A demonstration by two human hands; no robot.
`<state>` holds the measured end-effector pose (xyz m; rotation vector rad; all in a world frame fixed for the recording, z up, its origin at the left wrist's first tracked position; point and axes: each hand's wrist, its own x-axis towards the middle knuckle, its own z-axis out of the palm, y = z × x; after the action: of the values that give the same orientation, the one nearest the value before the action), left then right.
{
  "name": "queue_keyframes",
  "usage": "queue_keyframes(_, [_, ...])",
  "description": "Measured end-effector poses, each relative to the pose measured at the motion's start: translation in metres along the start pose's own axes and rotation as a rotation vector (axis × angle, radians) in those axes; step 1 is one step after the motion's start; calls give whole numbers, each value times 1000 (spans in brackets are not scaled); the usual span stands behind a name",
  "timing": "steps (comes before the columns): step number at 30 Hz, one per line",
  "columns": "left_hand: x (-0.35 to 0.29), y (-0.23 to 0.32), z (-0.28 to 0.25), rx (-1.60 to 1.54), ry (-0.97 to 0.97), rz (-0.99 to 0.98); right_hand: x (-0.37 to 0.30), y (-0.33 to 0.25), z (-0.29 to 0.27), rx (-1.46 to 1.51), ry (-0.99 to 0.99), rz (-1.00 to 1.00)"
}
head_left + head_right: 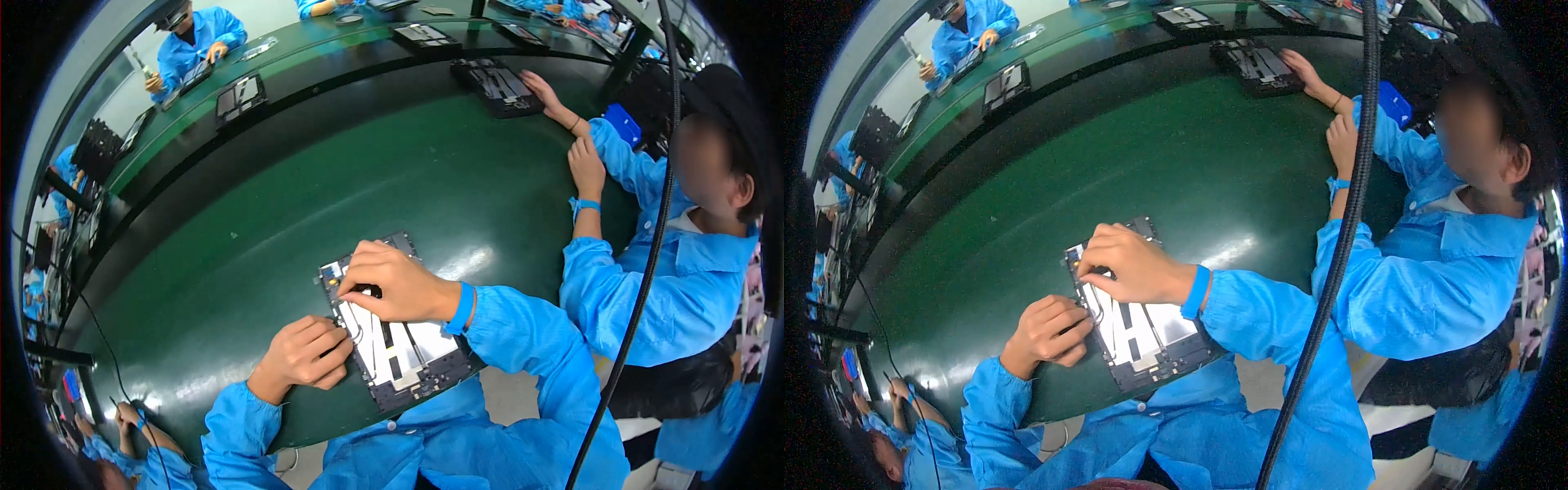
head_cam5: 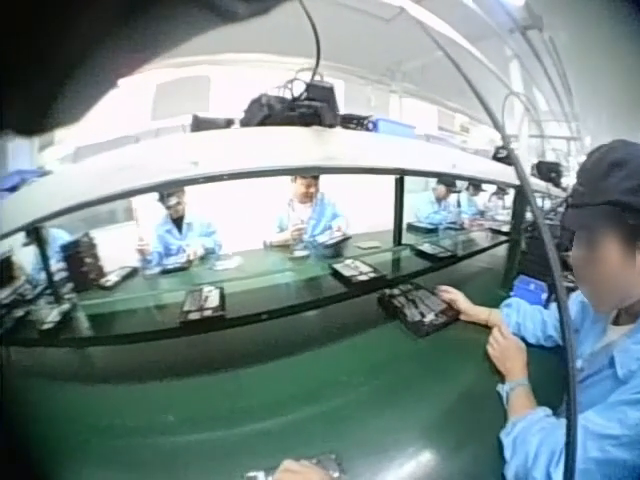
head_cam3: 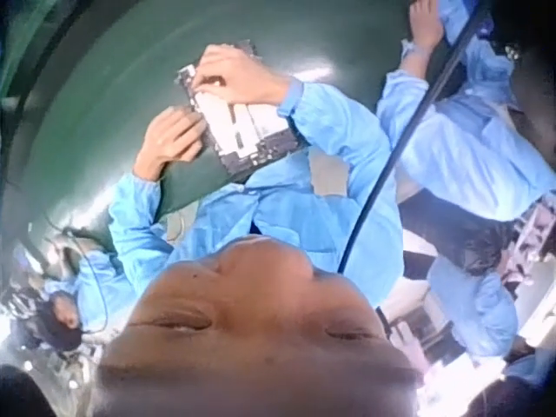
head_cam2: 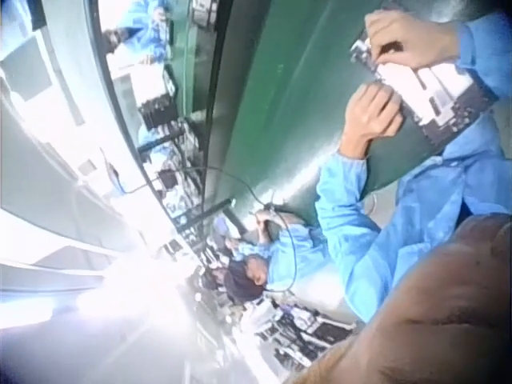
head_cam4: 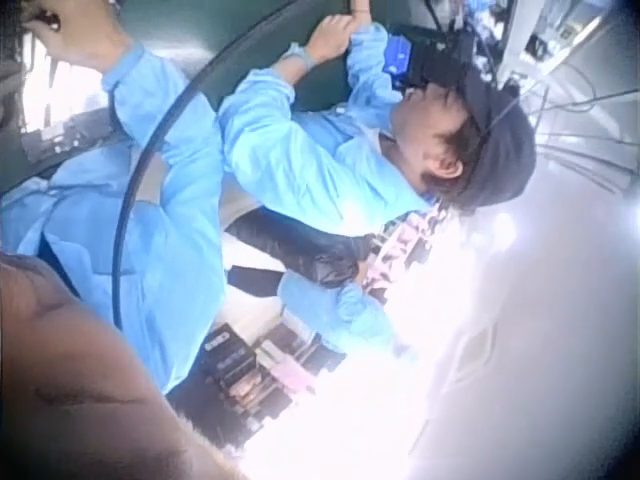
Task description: The person assembles electronic tablets along a conveyor belt by connecting internal components and ribbon cables by hand, pushing the tablet down the line, and repeating the process on the next tablet.
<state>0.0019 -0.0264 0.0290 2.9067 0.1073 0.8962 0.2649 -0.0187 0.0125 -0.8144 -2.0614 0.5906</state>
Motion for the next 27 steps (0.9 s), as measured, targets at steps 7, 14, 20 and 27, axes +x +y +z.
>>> queue_keyframes(7, [-14, 3, -4, 70, -21, 11, 18, 5, 16, 28, -66, -86])
queue_keyframes(14, [-8, 6, 2, 58, -18, -13, 11, 8, 14, 46, 10, -119])
queue_keyframes(20, [-9, 5, 2, 49, -21, -20, 13, 9, 13, 56, 21, -81])
queue_keyframes(27, [-7, 1, 4, 72, -27, -10, 14, 15, 14, 67, 61, -94])
